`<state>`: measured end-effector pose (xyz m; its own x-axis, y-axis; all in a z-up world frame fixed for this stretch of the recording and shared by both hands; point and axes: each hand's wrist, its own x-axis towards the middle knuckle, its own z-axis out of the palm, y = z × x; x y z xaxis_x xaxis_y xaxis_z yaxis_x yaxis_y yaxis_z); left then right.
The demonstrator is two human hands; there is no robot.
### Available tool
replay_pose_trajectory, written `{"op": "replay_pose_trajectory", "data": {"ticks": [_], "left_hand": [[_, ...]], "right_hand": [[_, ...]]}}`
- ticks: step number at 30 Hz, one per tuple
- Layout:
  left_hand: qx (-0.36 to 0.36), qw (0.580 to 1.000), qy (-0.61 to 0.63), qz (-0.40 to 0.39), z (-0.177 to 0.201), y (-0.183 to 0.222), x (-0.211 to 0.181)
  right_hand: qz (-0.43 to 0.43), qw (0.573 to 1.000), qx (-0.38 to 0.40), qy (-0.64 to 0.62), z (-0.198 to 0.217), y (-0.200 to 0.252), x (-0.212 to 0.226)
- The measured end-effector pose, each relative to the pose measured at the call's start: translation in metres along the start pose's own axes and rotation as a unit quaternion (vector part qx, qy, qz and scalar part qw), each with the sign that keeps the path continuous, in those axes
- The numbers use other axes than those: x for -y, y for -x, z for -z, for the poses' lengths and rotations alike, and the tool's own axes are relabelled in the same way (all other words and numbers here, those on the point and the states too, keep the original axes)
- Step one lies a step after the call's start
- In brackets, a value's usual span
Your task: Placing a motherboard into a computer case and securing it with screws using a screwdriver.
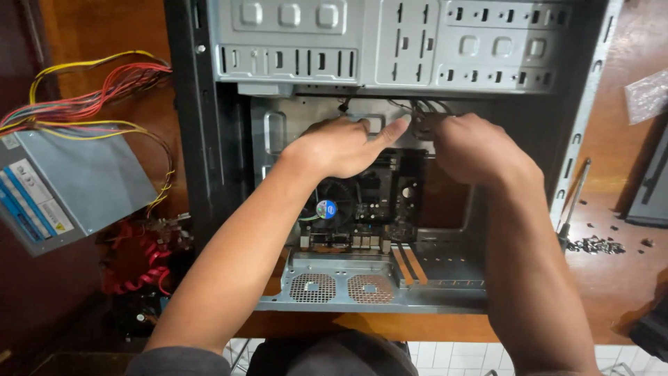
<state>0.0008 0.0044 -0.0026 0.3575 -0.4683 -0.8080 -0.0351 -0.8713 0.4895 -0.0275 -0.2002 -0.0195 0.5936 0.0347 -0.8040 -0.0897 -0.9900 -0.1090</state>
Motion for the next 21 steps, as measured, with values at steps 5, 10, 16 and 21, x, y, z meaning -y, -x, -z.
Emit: {"op": "replay_pose_trajectory", "data": {"ticks": [5, 10, 16, 21], "left_hand": [[-0.02, 0.997, -0.042, -0.058, -0.008, -0.015, 0.004], [-0.081, 0.974, -0.18, -0.115, -0.05, -0.076, 0.045], [-0.138, 0.955, -0.22, -0.146, -0.08, -0.106, 0.067], [-0.131, 0.957, -0.202, -0.16, -0.074, -0.1, 0.065]], "right_hand": [[0.035, 0.999, -0.023, -0.01, 0.003, 0.005, -0.001], [0.043, 0.999, -0.021, 0.003, 0.003, 0.003, -0.005], [0.049, 0.998, -0.038, 0.015, 0.002, 0.0, -0.005], [0.053, 0.997, -0.046, 0.013, -0.004, -0.006, -0.01]]}}
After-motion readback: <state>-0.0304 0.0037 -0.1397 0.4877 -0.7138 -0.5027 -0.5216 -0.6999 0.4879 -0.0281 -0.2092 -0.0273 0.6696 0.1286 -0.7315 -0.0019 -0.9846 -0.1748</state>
